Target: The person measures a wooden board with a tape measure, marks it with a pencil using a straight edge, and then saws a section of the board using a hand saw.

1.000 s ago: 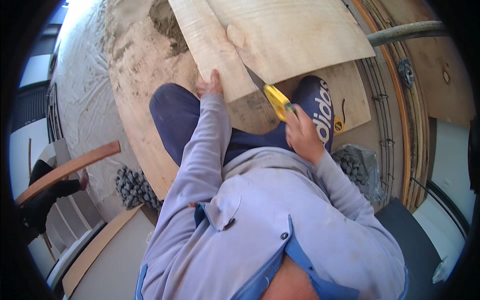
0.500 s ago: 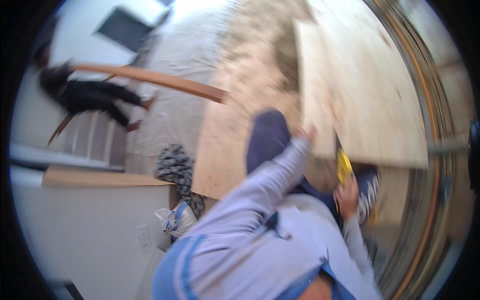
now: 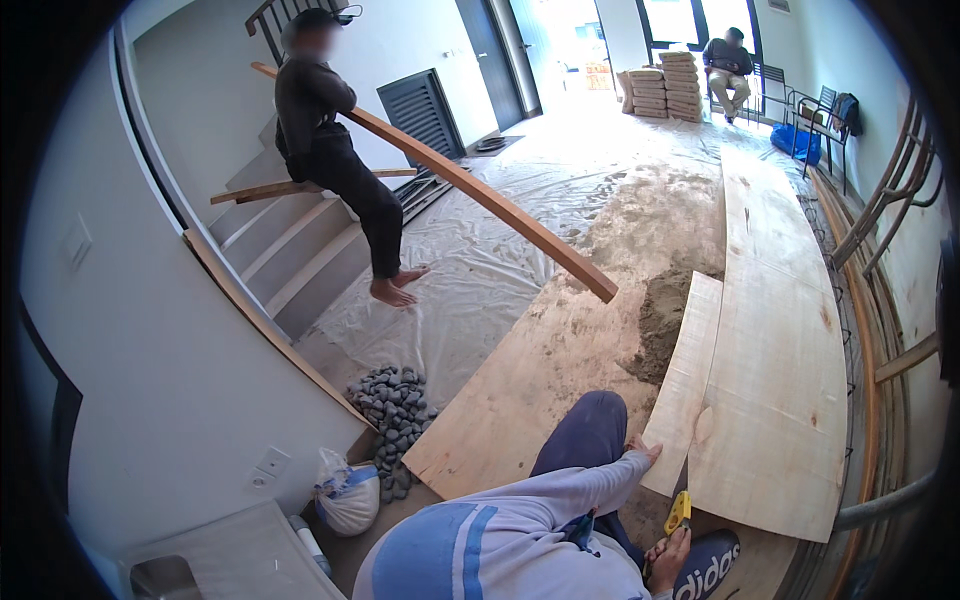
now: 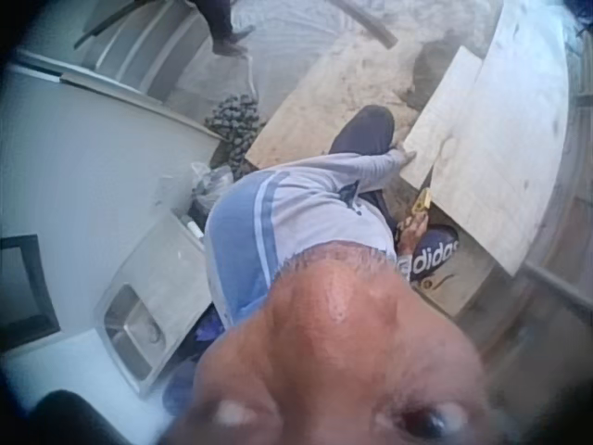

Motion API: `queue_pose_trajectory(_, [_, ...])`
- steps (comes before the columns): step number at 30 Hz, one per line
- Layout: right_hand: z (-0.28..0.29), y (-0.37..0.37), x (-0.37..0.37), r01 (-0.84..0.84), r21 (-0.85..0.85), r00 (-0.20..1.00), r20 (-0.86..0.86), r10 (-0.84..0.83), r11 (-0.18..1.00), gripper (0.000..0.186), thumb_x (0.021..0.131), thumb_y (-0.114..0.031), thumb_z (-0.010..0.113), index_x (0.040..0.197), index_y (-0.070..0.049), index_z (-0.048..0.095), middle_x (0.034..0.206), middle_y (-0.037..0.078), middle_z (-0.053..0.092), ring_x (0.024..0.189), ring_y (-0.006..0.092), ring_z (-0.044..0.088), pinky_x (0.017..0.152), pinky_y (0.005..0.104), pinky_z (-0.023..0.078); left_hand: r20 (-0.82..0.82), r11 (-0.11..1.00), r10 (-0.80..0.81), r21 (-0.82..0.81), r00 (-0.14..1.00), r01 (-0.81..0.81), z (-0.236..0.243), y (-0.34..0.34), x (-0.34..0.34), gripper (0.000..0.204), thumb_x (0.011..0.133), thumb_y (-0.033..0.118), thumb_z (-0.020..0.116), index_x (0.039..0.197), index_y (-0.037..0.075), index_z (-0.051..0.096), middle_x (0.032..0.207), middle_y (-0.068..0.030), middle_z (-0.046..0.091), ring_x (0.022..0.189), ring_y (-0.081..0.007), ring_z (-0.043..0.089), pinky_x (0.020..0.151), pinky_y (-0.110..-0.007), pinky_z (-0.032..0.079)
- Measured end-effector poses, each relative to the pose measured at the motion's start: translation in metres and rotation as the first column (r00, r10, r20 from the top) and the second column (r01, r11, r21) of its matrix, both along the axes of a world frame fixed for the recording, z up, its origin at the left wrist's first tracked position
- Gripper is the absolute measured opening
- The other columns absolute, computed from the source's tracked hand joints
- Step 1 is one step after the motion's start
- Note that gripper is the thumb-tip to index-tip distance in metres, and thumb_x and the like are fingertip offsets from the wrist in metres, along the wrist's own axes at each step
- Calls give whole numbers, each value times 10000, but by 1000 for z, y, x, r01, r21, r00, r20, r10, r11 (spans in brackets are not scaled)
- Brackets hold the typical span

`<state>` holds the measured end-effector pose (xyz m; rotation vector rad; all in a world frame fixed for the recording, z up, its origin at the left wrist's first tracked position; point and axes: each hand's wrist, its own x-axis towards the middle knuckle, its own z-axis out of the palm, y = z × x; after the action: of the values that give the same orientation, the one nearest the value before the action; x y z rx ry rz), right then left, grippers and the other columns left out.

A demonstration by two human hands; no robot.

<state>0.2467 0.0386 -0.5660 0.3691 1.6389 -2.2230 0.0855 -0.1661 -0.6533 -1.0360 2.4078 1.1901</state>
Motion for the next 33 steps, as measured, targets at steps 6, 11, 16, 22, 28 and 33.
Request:
queue_pose_trajectory(6, [3, -8, -4, -29, -33, 1000, 1, 29, 999, 254, 963, -341, 364, 1039, -101, 391, 534, -11, 341, 398, 81, 355, 392, 239, 368, 76, 1000, 28, 6, 997, -29, 5, -9, -4, 923, 710, 551, 596, 1388, 55, 213, 1403, -216, 283, 1298, -353, 278, 1067, -394, 245])
queue_pose_trajectory(11, [18, -13, -7, 44, -63, 991, 126, -35, 997, 296, 955, -401, 358, 1052, -123, 395, 530, -12, 349, 388, 90, 359, 394, 254, 376, 46, 995, -8, 101, 999, 3, 27, -7, 10, 976, 694, 589, 603, 1387, 27, 208, 1407, -221, 271, 1307, -346, 265, 1072, -386, 238])
queue_pose_trajectory(16, [37, -13, -7, 19, 12, 997, 80, -20, 1000, 319, 952, -418, 356, 1068, -123, 390, 536, -6, 355, 386, 95, 368, 390, 254, 378, 33, 990, 23, 142, 999, -28, 43, -5, 13, 970, 656, 631, 624, 1317, -14, 327, 1353, -230, 356, 1263, -350, 343, 1031, -393, 309])
queue_pose_trajectory(22, [44, -12, 0, 22, 40, 993, 113, -26, 999, 319, 952, -408, 367, 1101, -126, 390, 549, -7, 354, 386, 91, 343, 382, 255, 359, 25, 997, 69, 25, 997, -70, 33, -1, 26, 938, 613, 626, 668, 1263, 4, 403, 1273, -226, 447, 1180, -334, 448, 973, -400, 377])
queue_pose_trajectory(28, [51, 23, 48, 72, 205, 985, 139, -102, 976, 309, 945, -412, 387, 1044, -121, 418, 547, -11, 330, 380, 91, 306, 374, 244, 333, -89, 961, 89, 268, 992, -62, 1, 0, 10, 999, 570, 609, 721, 1273, -10, 375, 1299, -238, 404, 1202, -348, 411, 970, -402, 378])
queue_pose_trajectory(33, [124, 70, 95, 214, 772, 849, -450, 277, 598, 309, 945, -298, 392, 1128, -50, 409, 657, 42, 458, 473, 113, 422, 437, 256, 402, 94, 992, -114, -46, 989, 119, 22, -35, 0, 1231, 597, 837, 460, 1377, -58, 134, 1413, -279, 188, 1311, -399, 213, 1061, -446, 226])
